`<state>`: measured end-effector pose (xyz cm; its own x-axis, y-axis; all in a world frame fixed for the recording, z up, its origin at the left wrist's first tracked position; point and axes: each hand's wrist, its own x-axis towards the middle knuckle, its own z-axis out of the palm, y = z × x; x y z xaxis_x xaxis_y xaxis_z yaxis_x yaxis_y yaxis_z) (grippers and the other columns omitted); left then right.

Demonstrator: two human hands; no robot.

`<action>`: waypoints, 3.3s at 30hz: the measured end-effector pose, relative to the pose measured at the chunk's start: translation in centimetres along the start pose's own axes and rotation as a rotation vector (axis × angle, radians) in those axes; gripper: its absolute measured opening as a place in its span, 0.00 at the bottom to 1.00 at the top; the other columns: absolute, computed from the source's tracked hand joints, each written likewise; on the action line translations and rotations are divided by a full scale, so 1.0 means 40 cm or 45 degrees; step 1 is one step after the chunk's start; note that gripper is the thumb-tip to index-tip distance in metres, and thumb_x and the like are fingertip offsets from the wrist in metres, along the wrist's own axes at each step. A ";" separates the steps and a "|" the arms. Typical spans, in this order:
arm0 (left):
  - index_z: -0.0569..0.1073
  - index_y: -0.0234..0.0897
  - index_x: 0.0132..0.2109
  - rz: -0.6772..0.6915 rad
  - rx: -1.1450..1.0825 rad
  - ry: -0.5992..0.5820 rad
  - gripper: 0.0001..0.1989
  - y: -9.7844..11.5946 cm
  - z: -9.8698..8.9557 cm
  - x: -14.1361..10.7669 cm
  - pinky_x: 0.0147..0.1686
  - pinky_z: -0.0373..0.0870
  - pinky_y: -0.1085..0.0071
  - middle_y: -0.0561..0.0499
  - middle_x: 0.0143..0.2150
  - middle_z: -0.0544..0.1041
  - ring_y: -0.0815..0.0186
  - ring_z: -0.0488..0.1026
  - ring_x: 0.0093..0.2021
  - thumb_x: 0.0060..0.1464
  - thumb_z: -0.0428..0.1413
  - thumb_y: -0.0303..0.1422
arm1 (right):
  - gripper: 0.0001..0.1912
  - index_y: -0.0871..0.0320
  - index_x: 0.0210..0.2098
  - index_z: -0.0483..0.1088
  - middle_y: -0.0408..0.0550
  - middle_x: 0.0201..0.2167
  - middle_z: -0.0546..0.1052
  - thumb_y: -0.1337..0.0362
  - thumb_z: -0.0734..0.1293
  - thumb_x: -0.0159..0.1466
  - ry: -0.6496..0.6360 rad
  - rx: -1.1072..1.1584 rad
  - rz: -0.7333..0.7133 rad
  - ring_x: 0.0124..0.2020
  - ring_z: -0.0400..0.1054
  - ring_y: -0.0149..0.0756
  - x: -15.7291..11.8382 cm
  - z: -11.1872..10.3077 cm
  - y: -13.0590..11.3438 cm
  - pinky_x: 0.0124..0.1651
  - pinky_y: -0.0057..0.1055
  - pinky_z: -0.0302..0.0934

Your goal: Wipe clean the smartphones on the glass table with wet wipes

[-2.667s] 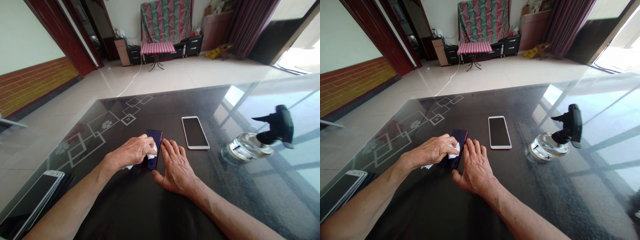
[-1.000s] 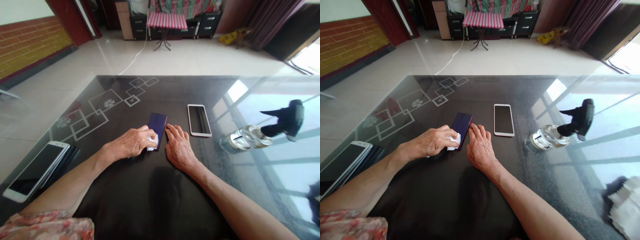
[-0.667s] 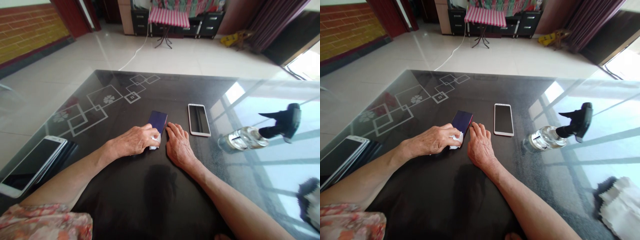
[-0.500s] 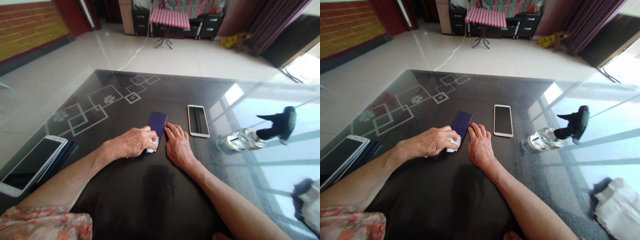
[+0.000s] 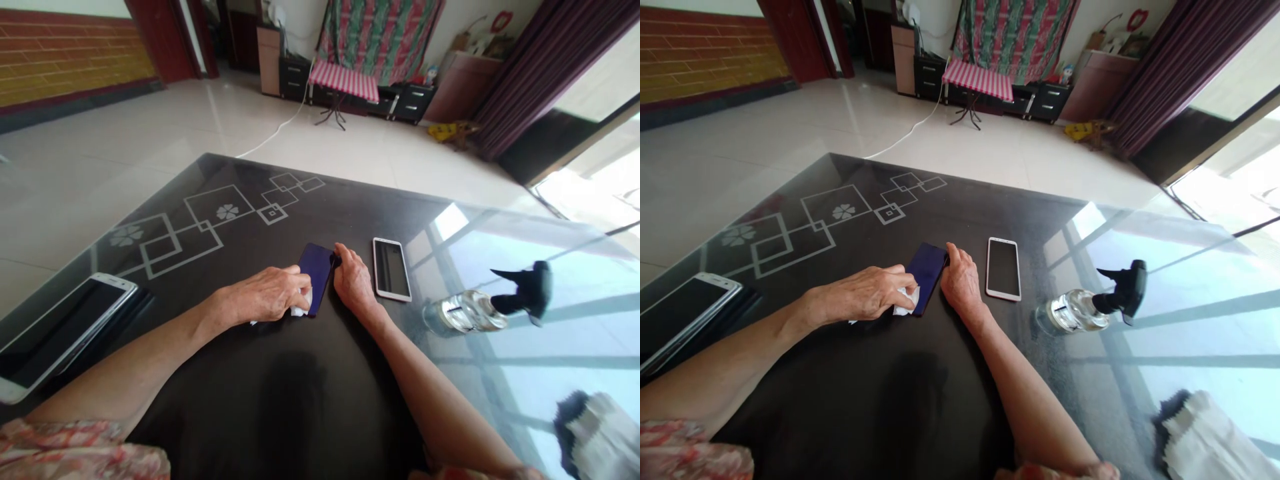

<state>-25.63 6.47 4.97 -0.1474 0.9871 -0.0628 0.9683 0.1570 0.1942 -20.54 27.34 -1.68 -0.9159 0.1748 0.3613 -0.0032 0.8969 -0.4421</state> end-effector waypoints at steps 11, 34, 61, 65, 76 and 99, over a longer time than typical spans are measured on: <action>0.78 0.45 0.37 -0.183 0.040 -0.028 0.17 -0.042 -0.025 -0.018 0.31 0.56 0.73 0.54 0.43 0.73 0.67 0.64 0.40 0.61 0.47 0.22 | 0.27 0.61 0.49 0.71 0.52 0.43 0.79 0.77 0.55 0.53 0.206 0.242 -0.070 0.47 0.71 0.42 0.009 0.037 0.058 0.54 0.39 0.65; 0.78 0.44 0.39 -0.157 0.089 -0.212 0.13 0.040 -0.037 -0.014 0.30 0.54 0.71 0.52 0.40 0.72 0.65 0.62 0.39 0.60 0.51 0.23 | 0.26 0.61 0.49 0.71 0.54 0.43 0.78 0.76 0.55 0.53 0.181 0.163 -0.061 0.46 0.70 0.44 0.011 0.029 0.043 0.53 0.40 0.64; 0.77 0.43 0.38 -0.081 0.106 -0.146 0.12 0.034 -0.023 -0.014 0.30 0.55 0.70 0.51 0.39 0.72 0.64 0.62 0.39 0.61 0.51 0.24 | 0.27 0.63 0.50 0.70 0.56 0.44 0.77 0.77 0.56 0.53 0.134 0.152 -0.037 0.47 0.69 0.46 0.011 0.029 0.038 0.54 0.41 0.62; 0.77 0.43 0.38 -0.111 0.131 -0.151 0.12 0.037 -0.021 -0.011 0.31 0.56 0.70 0.51 0.39 0.72 0.65 0.62 0.39 0.60 0.51 0.23 | 0.27 0.64 0.50 0.70 0.56 0.44 0.77 0.77 0.56 0.53 0.124 0.148 -0.031 0.47 0.68 0.47 0.011 0.029 0.038 0.53 0.41 0.62; 0.77 0.44 0.38 -0.095 0.116 -0.153 0.14 0.032 -0.022 -0.002 0.31 0.57 0.70 0.52 0.41 0.73 0.65 0.62 0.38 0.61 0.50 0.23 | 0.27 0.62 0.51 0.69 0.56 0.44 0.77 0.76 0.56 0.53 0.117 0.159 -0.017 0.47 0.68 0.47 0.012 0.027 0.036 0.53 0.43 0.62; 0.77 0.44 0.39 -0.017 0.092 -0.122 0.14 0.031 -0.015 0.005 0.34 0.61 0.71 0.52 0.43 0.73 0.66 0.63 0.40 0.62 0.49 0.24 | 0.27 0.62 0.50 0.69 0.55 0.44 0.77 0.77 0.56 0.53 0.132 0.134 -0.029 0.46 0.68 0.46 0.012 0.029 0.034 0.53 0.41 0.62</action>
<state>-24.57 6.87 5.77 -0.1439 0.9767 -0.1592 0.9789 0.1640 0.1217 -21.44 28.18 -3.08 -0.8686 0.2010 0.4529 -0.0704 0.8546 -0.5145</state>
